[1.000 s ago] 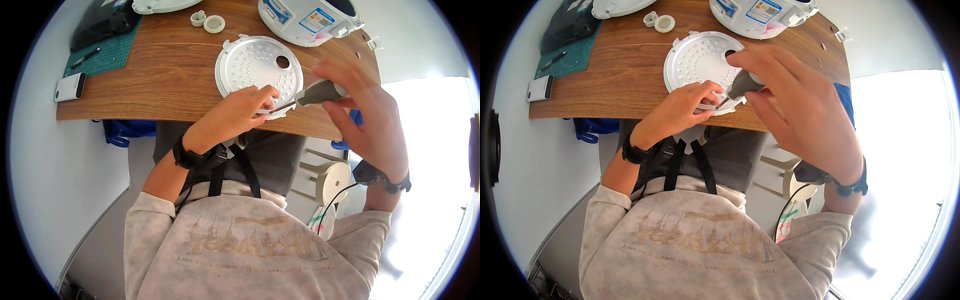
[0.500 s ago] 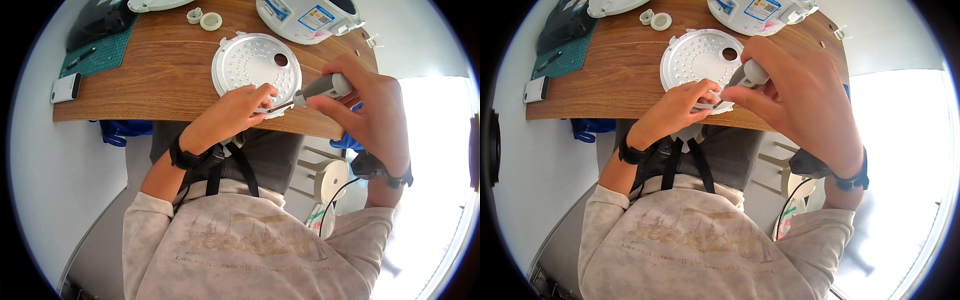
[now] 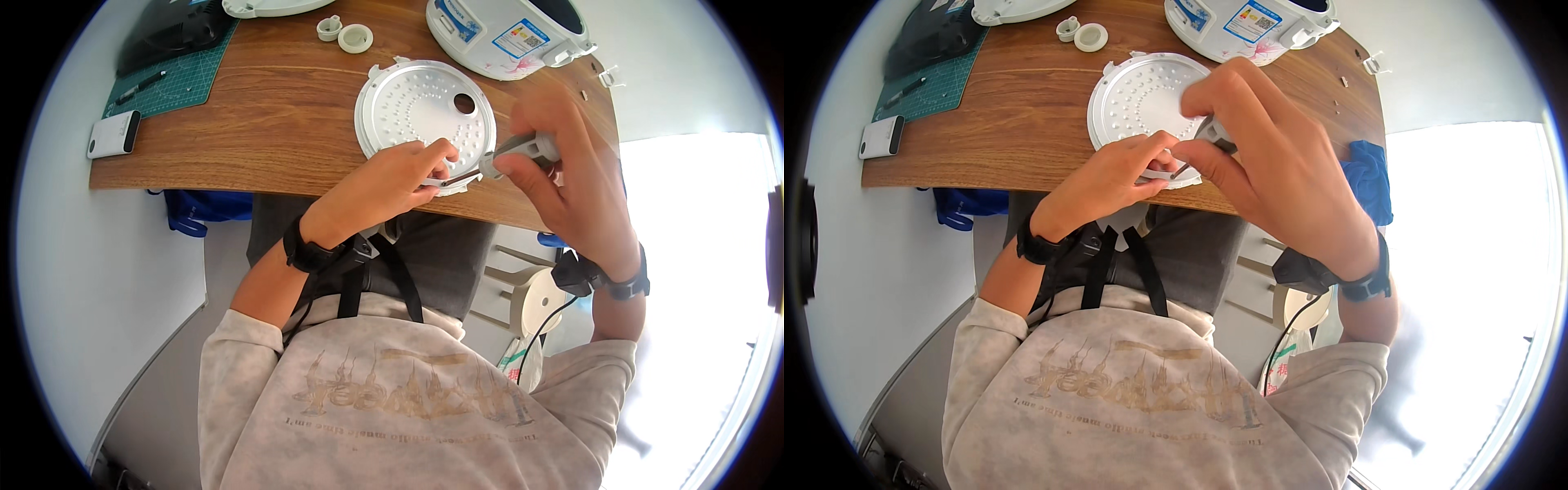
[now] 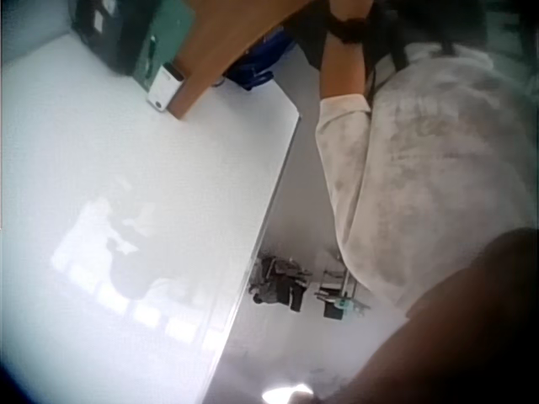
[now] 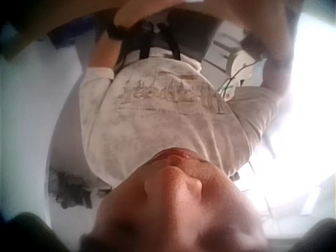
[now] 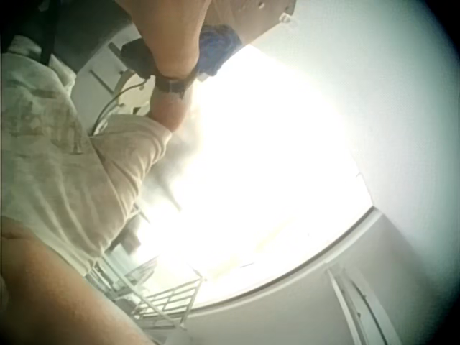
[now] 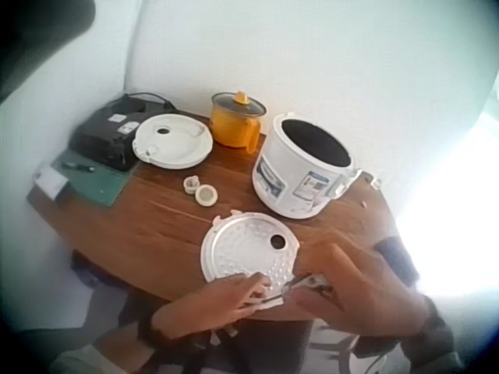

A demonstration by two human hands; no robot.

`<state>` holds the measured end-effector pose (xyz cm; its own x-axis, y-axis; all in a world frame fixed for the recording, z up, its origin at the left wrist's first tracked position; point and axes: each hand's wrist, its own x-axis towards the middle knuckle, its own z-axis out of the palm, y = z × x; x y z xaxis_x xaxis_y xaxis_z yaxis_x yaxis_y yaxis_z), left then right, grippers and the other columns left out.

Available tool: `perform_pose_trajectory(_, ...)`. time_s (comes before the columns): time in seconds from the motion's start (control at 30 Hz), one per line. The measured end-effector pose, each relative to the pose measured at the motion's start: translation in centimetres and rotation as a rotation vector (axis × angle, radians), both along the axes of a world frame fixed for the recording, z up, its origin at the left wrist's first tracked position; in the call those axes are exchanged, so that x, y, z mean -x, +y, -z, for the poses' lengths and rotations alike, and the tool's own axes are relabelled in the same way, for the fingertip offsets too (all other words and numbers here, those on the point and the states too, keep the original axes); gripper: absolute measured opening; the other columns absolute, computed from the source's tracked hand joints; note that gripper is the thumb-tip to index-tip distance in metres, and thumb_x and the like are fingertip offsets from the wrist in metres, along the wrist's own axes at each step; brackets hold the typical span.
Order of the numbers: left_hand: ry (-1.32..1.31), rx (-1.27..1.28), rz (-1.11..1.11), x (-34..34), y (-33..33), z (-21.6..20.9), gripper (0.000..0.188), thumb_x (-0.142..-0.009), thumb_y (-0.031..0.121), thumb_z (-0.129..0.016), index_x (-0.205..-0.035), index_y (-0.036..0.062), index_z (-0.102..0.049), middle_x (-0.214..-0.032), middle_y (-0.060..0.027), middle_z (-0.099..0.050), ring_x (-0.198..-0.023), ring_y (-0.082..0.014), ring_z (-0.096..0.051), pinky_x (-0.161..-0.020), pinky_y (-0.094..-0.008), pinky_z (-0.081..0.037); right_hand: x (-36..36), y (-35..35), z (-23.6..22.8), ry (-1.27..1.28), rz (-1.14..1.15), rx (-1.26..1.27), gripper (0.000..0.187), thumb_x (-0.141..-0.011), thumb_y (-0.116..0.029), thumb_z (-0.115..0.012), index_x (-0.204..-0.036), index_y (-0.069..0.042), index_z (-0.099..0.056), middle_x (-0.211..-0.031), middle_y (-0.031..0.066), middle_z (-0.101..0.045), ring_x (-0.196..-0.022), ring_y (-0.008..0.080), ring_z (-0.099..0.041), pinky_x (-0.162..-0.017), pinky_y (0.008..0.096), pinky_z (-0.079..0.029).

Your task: The person assembles a rice cooker lid by fitting a white plastic ring into a perforated lid and securing it with a screwdriver. They then place a small cap into the center of the lid.

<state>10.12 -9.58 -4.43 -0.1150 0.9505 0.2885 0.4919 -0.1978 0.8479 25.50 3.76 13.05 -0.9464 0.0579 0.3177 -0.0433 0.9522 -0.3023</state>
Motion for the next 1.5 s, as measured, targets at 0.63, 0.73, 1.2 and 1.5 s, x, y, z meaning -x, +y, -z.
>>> perform_pose_trajectory(0.63, -0.035, 0.033, 0.008, 0.0, -0.1, -0.2, 0.04, -0.093, 0.003, -0.074, -0.128, 0.0083, -0.054, -0.112, -0.0112, -0.072, -0.102, -0.0254, -0.073, -0.089, -0.0359, -0.059, -0.3, 0.1, -2.0, -0.132, 0.057, 0.01, 0.033, -0.079, -0.003, -0.086, -0.109, -0.005, -0.07, -0.101, 0.0072, -0.076, -0.083, 0.023, -0.076, -0.069, 0.0292, -0.061)
perform_pose_trajectory(0.73, -0.028, 0.008, 0.004, 0.0, -0.1, 0.0, 0.04, -0.093, 0.004, -0.074, -0.128, 0.008, -0.054, -0.112, -0.0119, -0.071, -0.101, -0.0265, -0.073, -0.087, -0.0361, -0.059, -0.6, -0.4, -1.9, -0.231, 0.163, 0.015, 0.033, -0.078, -0.015, -0.091, -0.099, -0.007, -0.067, -0.084, 0.0063, -0.073, -0.069, 0.0213, -0.073, -0.061, 0.028, -0.056)
perform_pose_trajectory(1.2, -0.003, 0.02, 0.004, 0.1, -0.1, -0.3, 0.04, -0.093, 0.005, -0.074, -0.126, 0.0059, -0.051, -0.109, -0.0119, -0.072, -0.099, -0.0272, -0.073, -0.086, -0.0361, -0.059, 0.3, -1.3, -0.2, -0.074, 0.165, 0.081, 0.03, -0.086, -0.013, -0.085, -0.107, -0.005, -0.065, -0.081, 0.0056, -0.069, -0.064, 0.0141, -0.062, -0.058, 0.0267, -0.049)
perform_pose_trajectory(1.5, -0.015, 0.022, 0.017, 0.2, 0.0, -0.1, 0.042, -0.093, 0.005, -0.074, -0.129, 0.008, -0.052, -0.111, -0.0119, -0.072, -0.102, -0.0258, -0.073, -0.089, -0.0353, -0.059, -0.6, -0.6, -0.7, -0.143, 0.09, 0.192, 0.029, -0.089, -0.002, -0.078, -0.115, -0.005, -0.064, -0.106, 0.0065, -0.073, -0.09, 0.0176, -0.074, -0.071, 0.0276, -0.06)
